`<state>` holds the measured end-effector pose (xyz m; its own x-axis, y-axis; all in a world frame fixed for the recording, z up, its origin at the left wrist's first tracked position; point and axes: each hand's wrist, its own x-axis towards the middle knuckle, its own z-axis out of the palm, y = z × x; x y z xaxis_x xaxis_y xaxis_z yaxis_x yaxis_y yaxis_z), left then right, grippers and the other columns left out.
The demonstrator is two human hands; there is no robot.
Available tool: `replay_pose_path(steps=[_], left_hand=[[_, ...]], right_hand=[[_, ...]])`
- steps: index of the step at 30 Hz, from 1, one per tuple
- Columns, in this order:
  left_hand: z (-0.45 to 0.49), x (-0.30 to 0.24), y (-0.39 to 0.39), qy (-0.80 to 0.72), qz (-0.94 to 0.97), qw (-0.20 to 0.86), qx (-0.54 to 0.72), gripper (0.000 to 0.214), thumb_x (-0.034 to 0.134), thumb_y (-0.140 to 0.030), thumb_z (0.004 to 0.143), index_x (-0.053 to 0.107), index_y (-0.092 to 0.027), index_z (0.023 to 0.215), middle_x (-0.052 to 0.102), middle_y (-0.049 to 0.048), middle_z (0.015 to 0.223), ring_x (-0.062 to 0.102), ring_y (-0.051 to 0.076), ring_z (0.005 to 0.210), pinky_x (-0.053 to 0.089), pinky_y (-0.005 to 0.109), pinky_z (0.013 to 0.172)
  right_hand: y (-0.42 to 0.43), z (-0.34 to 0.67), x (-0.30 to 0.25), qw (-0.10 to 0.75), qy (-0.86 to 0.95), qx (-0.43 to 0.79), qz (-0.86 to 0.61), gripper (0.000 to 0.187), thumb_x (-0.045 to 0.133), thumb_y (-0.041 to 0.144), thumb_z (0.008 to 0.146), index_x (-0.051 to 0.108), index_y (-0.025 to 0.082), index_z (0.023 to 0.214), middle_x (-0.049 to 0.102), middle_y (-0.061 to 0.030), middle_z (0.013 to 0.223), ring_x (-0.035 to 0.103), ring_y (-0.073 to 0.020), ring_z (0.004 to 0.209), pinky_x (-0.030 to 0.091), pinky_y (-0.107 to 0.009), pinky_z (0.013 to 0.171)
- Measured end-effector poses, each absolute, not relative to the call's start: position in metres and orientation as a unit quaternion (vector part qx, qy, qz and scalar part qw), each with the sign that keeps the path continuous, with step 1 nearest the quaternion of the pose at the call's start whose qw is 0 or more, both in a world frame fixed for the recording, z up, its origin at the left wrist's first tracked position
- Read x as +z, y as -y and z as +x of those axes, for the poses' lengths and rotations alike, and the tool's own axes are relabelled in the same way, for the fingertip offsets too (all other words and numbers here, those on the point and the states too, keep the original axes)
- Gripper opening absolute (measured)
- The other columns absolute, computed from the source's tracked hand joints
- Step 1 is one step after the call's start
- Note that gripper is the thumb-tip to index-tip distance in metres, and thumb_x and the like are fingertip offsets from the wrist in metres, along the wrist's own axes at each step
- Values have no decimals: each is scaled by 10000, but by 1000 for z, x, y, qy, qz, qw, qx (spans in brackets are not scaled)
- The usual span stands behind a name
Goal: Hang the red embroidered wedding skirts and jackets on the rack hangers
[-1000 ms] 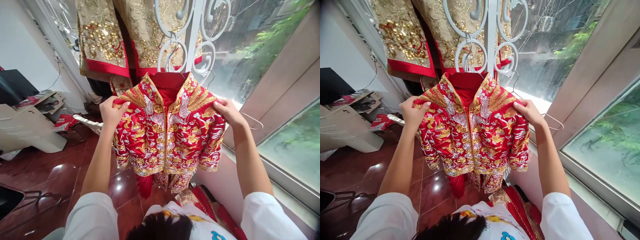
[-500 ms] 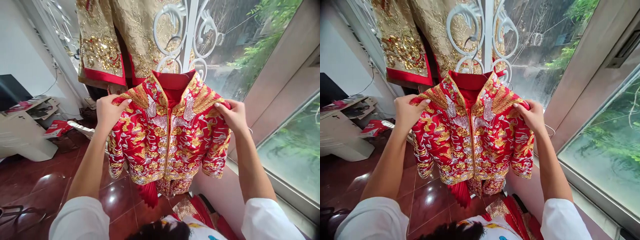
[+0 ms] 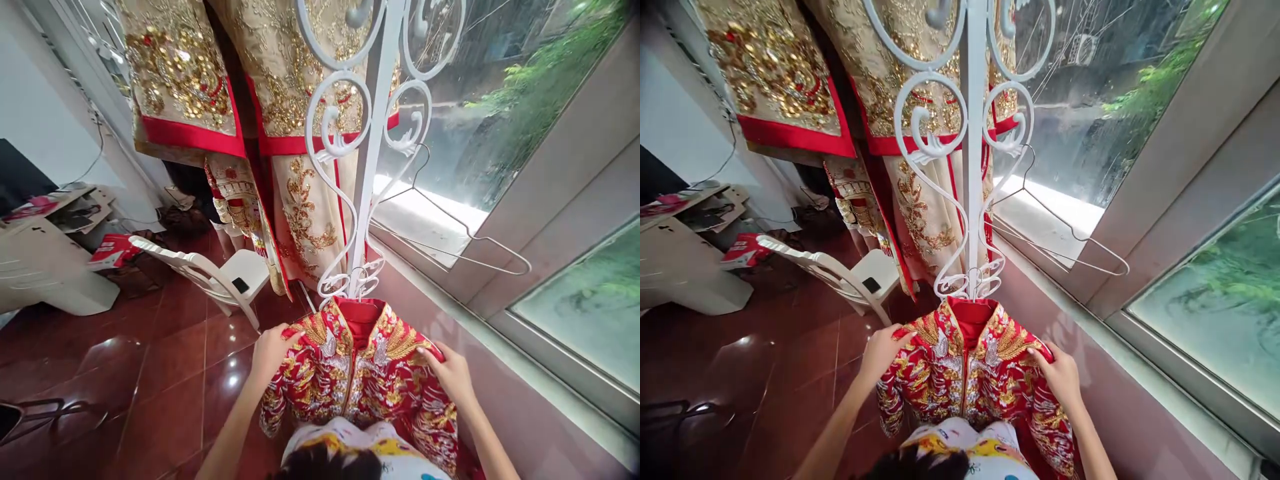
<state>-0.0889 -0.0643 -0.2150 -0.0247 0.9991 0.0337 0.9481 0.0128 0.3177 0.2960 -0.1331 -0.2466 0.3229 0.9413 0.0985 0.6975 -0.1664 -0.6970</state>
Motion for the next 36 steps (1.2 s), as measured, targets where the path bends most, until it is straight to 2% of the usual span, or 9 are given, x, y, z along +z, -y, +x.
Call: replay_pose_path(steps=[8, 12, 17, 19, 21, 25, 28, 32, 36], left_hand=[[-103, -243, 33, -697, 663, 163, 220, 327, 505, -492, 837, 633, -191, 831, 677, 72, 779, 596, 208, 696, 324, 249, 590], [-106, -278, 29, -699, 653, 187, 225, 331, 508, -479, 839, 625, -178, 770, 656, 66, 730, 578, 190, 657, 323, 245, 573], [-93, -329, 20, -675, 652, 224, 263, 234, 575, -390, 823, 630, -174, 897, 672, 57, 858, 606, 172, 761, 411, 237, 668], [-87, -343, 12, -666, 652, 225, 285, 209, 587, -346, 820, 621, -173, 931, 667, 61, 927, 607, 181, 846, 433, 254, 748], [-82, -355, 6, -663, 649, 220, 302, 211, 606, -311, 807, 611, -168, 962, 654, 75, 986, 593, 201, 928, 436, 289, 827], [-76, -369, 6, -662, 643, 206, 326, 263, 609, -285, 800, 591, -157, 1029, 627, 100, 1043, 561, 233, 1005, 428, 342, 893], [-77, -374, 10, -653, 647, 201, 338, 258, 585, -299, 815, 588, -159, 1032, 625, 98, 1027, 564, 234, 989, 436, 351, 889], [-81, -377, 11, -644, 651, 200, 349, 253, 569, -313, 817, 588, -165, 1021, 625, 96, 1004, 574, 242, 976, 445, 367, 883], [-83, -380, 10, -637, 650, 203, 360, 272, 544, -331, 822, 582, -161, 1031, 621, 108, 1021, 572, 250, 997, 444, 376, 890]], right_hand=[[97, 288, -239, 311, 565, 169, -746, 575, 465, 685, 734, 688, 192, 929, 705, -72, 844, 641, -249, 774, 437, -297, 685], [81, 286, -271, 274, 578, 184, -746, 553, 447, 658, 747, 684, 190, 922, 704, -79, 836, 642, -262, 783, 450, -316, 681], [72, 293, -305, 236, 625, 202, -716, 547, 455, 605, 768, 646, 164, 1029, 694, -103, 980, 652, -270, 872, 498, -355, 751], [70, 288, -287, 236, 682, 127, -681, 538, 455, 561, 790, 626, 143, 1082, 664, -133, 1078, 633, -292, 972, 493, -408, 840], [71, 276, -247, 300, 721, -29, -624, 494, 471, 481, 819, 589, 137, 1154, 596, -149, 1213, 578, -297, 1101, 429, -458, 969], [74, 256, -141, 423, 546, -409, -596, 532, 608, 378, 765, 503, 287, 1279, 444, -90, 1394, 393, -376, 1275, 229, -619, 1057], [54, 264, -86, 423, 448, -401, -678, 633, 578, 395, 779, 420, 244, 1373, 287, -117, 1488, 248, -412, 1343, 122, -667, 1052], [5, 300, -70, 414, 429, -297, -746, 664, 564, 360, 772, 421, 110, 1370, 500, -225, 1295, 379, -378, 1234, 107, -628, 1032], [-10, 348, -59, 402, 432, -244, -770, 341, 487, 338, 815, 696, 132, 989, 660, -195, 876, 534, -285, 898, 233, -538, 875]])
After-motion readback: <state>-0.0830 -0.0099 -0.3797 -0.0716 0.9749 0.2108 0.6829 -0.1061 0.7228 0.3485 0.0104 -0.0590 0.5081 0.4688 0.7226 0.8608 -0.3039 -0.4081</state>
